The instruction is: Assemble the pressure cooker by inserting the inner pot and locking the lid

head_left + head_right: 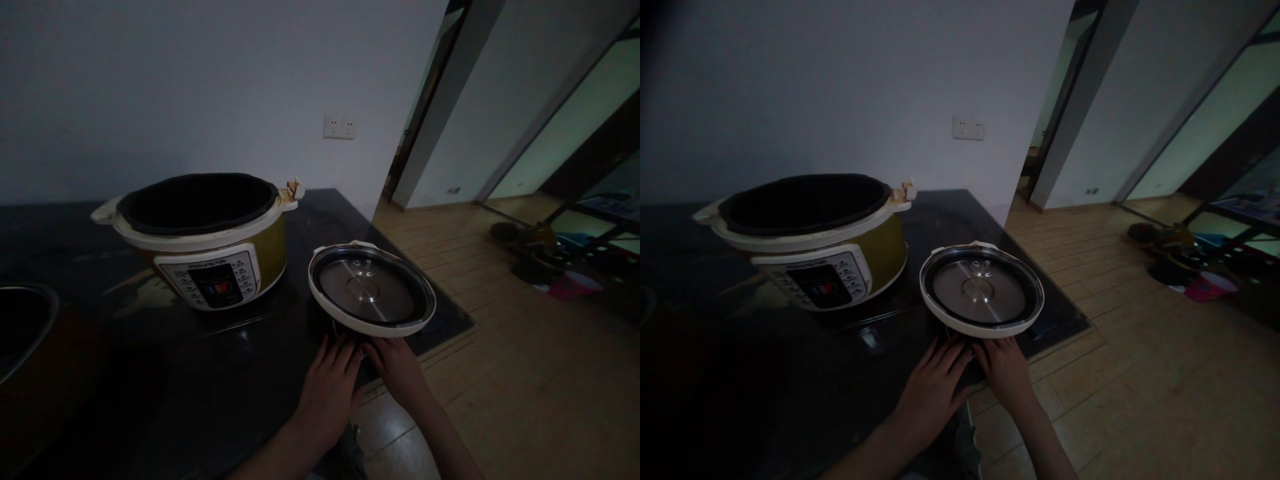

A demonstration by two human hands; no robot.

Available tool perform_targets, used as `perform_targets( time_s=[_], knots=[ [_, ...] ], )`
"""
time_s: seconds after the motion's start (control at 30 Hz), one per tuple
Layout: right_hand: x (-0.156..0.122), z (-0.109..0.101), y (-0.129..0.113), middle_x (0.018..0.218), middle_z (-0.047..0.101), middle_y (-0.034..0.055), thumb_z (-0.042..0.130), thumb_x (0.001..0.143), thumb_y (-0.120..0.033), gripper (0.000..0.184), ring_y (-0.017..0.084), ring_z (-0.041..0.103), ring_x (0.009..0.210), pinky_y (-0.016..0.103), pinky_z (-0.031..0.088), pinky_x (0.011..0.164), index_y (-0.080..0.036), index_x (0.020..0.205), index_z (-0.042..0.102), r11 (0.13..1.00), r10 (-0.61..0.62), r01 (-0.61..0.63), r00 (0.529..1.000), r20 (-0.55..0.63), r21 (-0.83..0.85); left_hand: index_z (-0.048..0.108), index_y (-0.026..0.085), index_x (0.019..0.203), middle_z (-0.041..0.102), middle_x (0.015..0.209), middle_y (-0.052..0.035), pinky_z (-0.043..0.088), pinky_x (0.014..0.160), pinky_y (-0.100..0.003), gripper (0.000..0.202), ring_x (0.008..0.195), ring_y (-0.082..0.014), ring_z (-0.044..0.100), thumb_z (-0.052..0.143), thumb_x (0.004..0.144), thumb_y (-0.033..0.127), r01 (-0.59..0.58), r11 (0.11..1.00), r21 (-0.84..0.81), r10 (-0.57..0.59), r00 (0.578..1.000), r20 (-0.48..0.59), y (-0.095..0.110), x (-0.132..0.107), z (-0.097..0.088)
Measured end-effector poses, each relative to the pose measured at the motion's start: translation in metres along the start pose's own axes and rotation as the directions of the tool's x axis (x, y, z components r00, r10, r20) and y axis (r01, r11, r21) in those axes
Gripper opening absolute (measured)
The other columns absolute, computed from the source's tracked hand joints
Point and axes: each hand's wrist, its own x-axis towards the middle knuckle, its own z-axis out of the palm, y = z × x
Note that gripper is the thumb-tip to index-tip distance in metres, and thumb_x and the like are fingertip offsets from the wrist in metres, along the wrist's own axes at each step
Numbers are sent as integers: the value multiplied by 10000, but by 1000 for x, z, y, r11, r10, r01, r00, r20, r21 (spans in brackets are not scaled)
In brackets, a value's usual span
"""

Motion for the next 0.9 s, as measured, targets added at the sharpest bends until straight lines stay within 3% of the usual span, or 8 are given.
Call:
perform_targets(
  time_s=[0.13,0.33,0.6,0.73,0.83,0.9],
  knots=[
    [2,0,1,1137,677,122,494,898,-250,302,306,593,1102,512,454,985,-192,1141,663,999,-34,34,999,-18,-17,426,158,1384,448,1465,-96,323,1130,-525,579,1359,-275,389,544,885,426,-9,1000,-12,10,999,38,-1,2,-1],
    [-17,3,4,1239,628,89,472,912,-242,352,291,532,1197,511,472,986,-243,1237,607,997,-80,82,983,-164,6,350,180,1434,388,1505,-78,311,1138,-526,571,1392,-263,335,392,944,470,-86,996,-24,87,995,51,-3,-7,2],
    [-21,13,10,1218,649,94,479,934,-347,346,297,567,1173,545,467,985,-239,1236,607,989,-126,106,970,-209,-105,351,204,1432,387,1507,-65,290,1148,-521,567,1403,-245,315,355,948,500,-81,996,-34,82,996,46,-6,-9,5],
    [-33,20,21,1292,604,109,455,937,-392,411,340,513,1241,585,460,977,-216,1291,566,979,-170,133,951,-258,-156,326,204,1445,346,1528,-80,283,1153,-500,584,1420,-248,275,365,945,503,-86,992,-95,90,995,41,-6,-11,-5],
    [-47,20,13,1370,543,82,448,939,-350,444,325,487,1275,520,508,939,-271,1374,483,993,-116,113,935,-336,-28,338,198,1438,363,1518,-95,281,1152,-479,568,1408,-246,303,385,946,477,-144,977,-159,149,989,19,-9,-13,-19],
    [-52,18,-4,1305,596,38,460,935,-300,419,305,553,1208,525,494,961,-359,1346,508,978,-39,115,919,-392,173,377,208,1414,434,1475,-90,302,1141,-461,529,1361,-230,392,407,947,454,-183,963,-199,182,983,-22,-14,-14,-30]
  ],
)
